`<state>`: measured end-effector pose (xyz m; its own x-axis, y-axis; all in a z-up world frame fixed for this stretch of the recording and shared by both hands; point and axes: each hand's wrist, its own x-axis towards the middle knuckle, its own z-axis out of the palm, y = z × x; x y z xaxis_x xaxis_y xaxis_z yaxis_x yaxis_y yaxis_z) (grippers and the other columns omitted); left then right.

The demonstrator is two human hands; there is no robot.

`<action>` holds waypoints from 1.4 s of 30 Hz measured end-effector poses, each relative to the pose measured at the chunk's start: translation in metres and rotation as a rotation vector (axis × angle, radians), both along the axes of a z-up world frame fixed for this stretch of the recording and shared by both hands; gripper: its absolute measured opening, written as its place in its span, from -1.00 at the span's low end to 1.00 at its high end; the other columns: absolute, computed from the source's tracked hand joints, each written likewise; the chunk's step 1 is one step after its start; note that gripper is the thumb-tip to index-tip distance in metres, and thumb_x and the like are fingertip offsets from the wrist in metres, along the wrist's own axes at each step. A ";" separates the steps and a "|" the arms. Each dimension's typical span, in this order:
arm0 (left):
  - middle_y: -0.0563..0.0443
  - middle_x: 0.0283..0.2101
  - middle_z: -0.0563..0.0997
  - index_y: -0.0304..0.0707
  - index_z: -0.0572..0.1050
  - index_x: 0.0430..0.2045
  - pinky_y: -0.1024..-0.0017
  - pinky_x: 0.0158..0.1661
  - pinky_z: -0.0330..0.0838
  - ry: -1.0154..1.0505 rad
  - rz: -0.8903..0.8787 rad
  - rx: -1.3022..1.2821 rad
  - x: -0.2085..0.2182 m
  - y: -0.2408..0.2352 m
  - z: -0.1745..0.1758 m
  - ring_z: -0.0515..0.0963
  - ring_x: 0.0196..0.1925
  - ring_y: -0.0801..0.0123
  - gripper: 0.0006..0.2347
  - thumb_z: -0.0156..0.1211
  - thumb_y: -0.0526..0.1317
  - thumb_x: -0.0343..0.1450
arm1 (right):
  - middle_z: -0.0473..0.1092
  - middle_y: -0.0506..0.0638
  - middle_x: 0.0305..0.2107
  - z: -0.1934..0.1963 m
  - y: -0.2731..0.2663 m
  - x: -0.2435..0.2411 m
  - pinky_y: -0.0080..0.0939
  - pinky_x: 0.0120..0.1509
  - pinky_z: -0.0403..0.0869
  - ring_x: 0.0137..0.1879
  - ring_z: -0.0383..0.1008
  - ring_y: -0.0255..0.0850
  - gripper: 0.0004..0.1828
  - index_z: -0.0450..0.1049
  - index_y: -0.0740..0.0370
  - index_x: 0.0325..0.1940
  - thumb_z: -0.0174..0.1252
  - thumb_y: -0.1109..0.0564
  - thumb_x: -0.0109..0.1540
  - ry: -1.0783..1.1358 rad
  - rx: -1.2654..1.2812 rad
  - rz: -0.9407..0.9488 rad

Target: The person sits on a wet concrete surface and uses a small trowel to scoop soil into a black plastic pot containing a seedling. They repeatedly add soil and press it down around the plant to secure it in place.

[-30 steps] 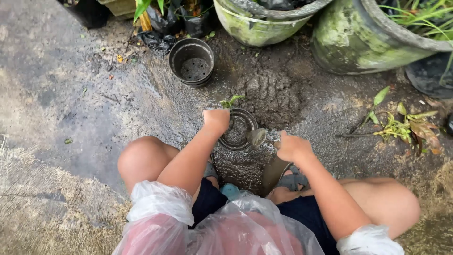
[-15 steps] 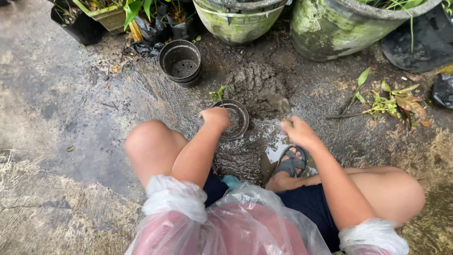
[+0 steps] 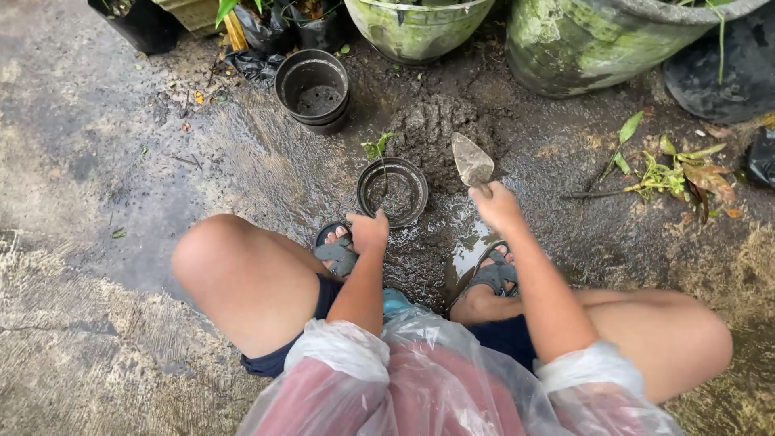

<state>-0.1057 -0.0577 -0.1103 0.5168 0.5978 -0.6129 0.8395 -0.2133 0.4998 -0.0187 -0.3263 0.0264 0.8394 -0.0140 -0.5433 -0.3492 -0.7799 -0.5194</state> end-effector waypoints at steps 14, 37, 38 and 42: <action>-0.57 0.44 0.15 -0.31 0.03 0.51 0.08 0.26 0.30 -0.180 0.427 -0.345 -0.002 0.033 -0.011 0.39 0.35 -0.11 -0.46 -0.05 -0.16 0.59 | 0.50 0.24 -0.05 -0.033 -0.002 -0.044 0.13 0.03 0.56 0.10 0.54 0.15 -0.42 0.34 0.19 0.40 -0.06 -0.19 0.42 0.175 -0.031 0.033; -0.62 0.44 0.05 -0.30 -0.16 0.52 0.13 0.04 0.64 -0.255 0.486 -0.514 0.015 0.017 0.077 0.54 0.18 0.00 -0.40 -0.04 -0.23 0.58 | 0.31 0.10 0.37 -0.062 0.031 -0.033 0.10 0.57 0.22 0.51 0.23 0.02 -0.26 0.27 -0.07 0.51 -0.16 -0.45 0.38 0.323 -0.095 0.124; -0.65 0.45 -0.01 -0.29 -0.13 0.52 0.05 0.13 0.54 -0.221 0.456 -0.501 0.016 0.017 0.086 0.43 0.29 -0.10 -0.37 0.01 -0.18 0.56 | 0.31 0.10 0.36 -0.058 0.037 -0.029 0.12 0.55 0.23 0.49 0.25 0.04 -0.26 0.26 -0.08 0.51 -0.15 -0.46 0.37 0.317 -0.085 0.109; -0.55 0.28 0.33 -0.30 -0.03 0.51 0.10 0.00 0.60 -0.140 0.366 -0.426 0.006 0.034 0.028 0.71 -0.12 0.12 -0.32 0.16 -0.15 0.50 | 0.35 0.05 0.32 -0.076 0.046 -0.008 0.13 0.50 0.27 0.46 0.29 0.03 -0.28 0.28 -0.14 0.50 -0.15 -0.47 0.37 0.268 -0.143 0.147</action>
